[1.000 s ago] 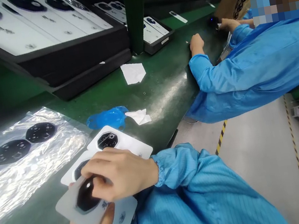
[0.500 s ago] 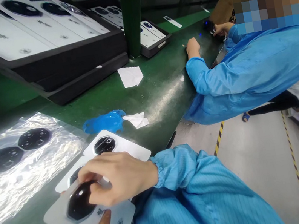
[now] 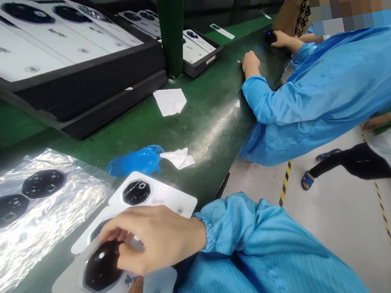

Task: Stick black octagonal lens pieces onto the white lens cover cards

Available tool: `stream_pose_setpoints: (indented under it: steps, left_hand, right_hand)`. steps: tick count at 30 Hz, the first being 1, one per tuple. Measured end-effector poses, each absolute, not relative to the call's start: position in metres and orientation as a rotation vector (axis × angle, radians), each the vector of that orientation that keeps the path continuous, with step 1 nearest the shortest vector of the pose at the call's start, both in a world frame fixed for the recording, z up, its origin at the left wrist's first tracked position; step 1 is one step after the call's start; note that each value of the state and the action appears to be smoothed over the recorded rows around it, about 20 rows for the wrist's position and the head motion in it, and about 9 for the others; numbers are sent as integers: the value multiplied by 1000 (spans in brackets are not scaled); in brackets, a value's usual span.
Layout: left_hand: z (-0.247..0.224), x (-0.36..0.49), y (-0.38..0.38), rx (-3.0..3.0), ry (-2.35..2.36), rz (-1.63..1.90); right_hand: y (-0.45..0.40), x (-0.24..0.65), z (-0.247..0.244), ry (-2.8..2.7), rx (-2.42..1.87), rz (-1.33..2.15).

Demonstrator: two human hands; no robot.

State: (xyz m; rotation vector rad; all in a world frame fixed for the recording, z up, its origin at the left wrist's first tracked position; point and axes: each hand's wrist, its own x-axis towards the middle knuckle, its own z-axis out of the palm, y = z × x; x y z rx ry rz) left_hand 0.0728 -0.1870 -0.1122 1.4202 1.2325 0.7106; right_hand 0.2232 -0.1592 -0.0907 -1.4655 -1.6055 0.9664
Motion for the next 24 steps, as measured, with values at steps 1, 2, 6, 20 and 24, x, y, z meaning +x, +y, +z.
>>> stream_pose_setpoints:
  steps: [1, 2, 6, 20, 24]
  left_hand:
    - [-113, 72, -187, 1421, 1259, 706]
    - [-113, 72, -188, 1421, 1295, 698]
    - [-109, 75, -189, 1422, 1277, 694]
    - [-119, 70, -191, 1377, 1382, 660]
    - [-112, 73, -189, 1364, 1355, 646]
  right_hand:
    - [-158, 224, -90, -1600, -1464, 991]
    - [-156, 224, -90, -1599, -1458, 1010]
    - [-152, 225, -90, -1617, -1435, 1033]
    - [-146, 228, -86, -1596, -1445, 1161]
    - [-144, 229, -89, -1562, -1382, 1209]
